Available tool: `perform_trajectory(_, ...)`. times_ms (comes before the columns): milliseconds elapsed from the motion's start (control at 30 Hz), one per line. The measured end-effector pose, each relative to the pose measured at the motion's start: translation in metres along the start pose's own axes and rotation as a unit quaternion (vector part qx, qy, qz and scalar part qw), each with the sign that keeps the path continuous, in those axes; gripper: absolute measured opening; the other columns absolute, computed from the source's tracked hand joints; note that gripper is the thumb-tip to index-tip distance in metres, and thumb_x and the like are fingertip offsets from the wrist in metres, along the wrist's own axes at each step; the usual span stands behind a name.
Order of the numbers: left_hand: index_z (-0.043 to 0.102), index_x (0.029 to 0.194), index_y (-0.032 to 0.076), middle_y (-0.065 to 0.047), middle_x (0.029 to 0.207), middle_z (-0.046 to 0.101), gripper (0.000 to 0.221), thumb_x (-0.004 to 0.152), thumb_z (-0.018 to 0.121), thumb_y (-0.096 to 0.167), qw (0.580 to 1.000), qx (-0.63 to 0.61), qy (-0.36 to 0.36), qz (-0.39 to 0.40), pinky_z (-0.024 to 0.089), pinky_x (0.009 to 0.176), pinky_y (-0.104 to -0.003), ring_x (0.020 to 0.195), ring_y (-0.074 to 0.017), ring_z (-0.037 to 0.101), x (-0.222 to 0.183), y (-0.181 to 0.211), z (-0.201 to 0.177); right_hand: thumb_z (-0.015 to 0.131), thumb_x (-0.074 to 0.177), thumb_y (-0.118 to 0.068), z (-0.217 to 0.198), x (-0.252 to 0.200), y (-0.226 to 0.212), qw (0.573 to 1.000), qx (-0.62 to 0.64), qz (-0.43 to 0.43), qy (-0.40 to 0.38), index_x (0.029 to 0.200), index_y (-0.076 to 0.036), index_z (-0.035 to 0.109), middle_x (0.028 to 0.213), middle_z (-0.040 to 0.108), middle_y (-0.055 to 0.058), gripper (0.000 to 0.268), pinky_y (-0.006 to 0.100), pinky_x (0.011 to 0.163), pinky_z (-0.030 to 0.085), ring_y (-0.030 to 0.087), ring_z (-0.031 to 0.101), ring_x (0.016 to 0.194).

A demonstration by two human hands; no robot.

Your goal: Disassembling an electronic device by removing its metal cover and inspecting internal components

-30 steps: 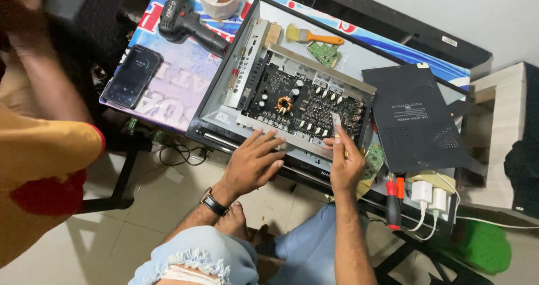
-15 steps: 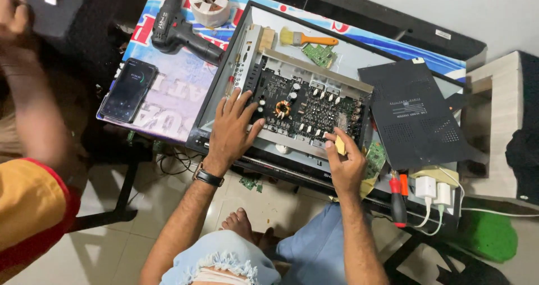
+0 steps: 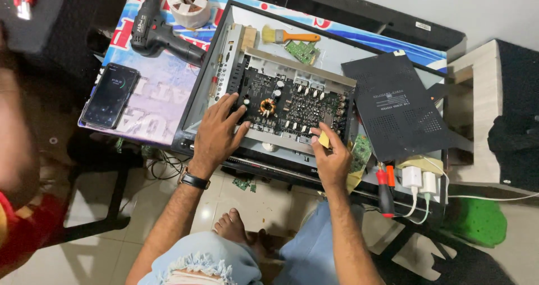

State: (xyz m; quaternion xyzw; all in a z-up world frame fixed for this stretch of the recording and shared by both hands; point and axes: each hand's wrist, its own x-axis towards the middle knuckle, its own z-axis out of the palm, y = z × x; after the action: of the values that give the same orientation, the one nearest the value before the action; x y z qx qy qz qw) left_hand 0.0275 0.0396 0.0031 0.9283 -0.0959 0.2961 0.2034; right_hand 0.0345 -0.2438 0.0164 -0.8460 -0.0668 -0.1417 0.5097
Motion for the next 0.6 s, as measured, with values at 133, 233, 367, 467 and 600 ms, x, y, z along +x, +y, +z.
perform_trajectory(133, 0.074, 0.121, 0.013, -0.012, 0.137, 0.065, 0.031, 0.099, 0.069, 0.035, 1.0, -0.018, -0.003, -0.006, 0.049, 0.103, -0.043, 0.129, -0.0327, 0.061, -0.003, -0.002, 0.007, 0.072, 0.096, -0.009, -0.003, 0.001, 0.003, 0.999, 0.036, 0.001, 0.001, 0.126, -0.003, 0.071, 0.105, 0.078, 0.016, 0.031, 0.038, 0.083, 0.06, 0.024, 0.076, 0.085)
perform_trajectory(233, 0.073, 0.122, 0.012, -0.012, 0.138, 0.065, 0.032, 0.1, 0.069, 0.034, 1.0, -0.022, -0.003, -0.008, 0.049, 0.103, -0.043, 0.129, -0.0327, 0.062, 0.0, 0.002, 0.001, 0.072, 0.095, -0.011, -0.004, 0.0, -0.003, 0.999, 0.034, -0.006, 0.01, 0.125, -0.003, 0.072, 0.104, 0.079, 0.015, 0.03, 0.037, 0.082, 0.06, 0.023, 0.077, 0.083)
perform_trajectory(367, 0.072, 0.123, 0.012, -0.012, 0.138, 0.064, 0.032, 0.1, 0.069, 0.034, 1.0, -0.028, -0.012, 0.003, 0.049, 0.104, -0.043, 0.129, -0.0323, 0.061, 0.0, 0.0, -0.002, 0.074, 0.092, -0.008, -0.003, 0.001, 0.001, 0.999, 0.015, -0.019, 0.022, 0.125, -0.007, 0.073, 0.104, 0.08, 0.013, 0.032, 0.034, 0.079, 0.06, 0.022, 0.077, 0.085)
perform_trajectory(467, 0.073, 0.123, 0.012, -0.012, 0.139, 0.064, 0.031, 0.101, 0.068, 0.034, 0.999, -0.027, -0.02, 0.014, 0.049, 0.103, -0.043, 0.13, -0.0322, 0.061, 0.002, 0.0, -0.008, 0.077, 0.089, -0.008, 0.0, 0.0, 0.006, 0.999, 0.014, -0.017, 0.027, 0.124, -0.007, 0.073, 0.106, 0.079, 0.013, 0.035, 0.033, 0.08, 0.06, 0.024, 0.077, 0.092)
perform_trajectory(600, 0.074, 0.124, 0.007, -0.016, 0.14, 0.065, 0.031, 0.102, 0.071, 0.028, 0.998, -0.051, -0.027, 0.025, 0.048, 0.107, -0.043, 0.131, -0.0355, 0.061, 0.006, 0.005, -0.004, 0.078, 0.089, -0.011, -0.02, -0.005, 0.002, 0.995, 0.093, -0.011, 0.023, 0.136, -0.003, 0.063, 0.121, 0.074, 0.02, 0.05, 0.034, 0.086, 0.062, 0.027, 0.073, 0.107)
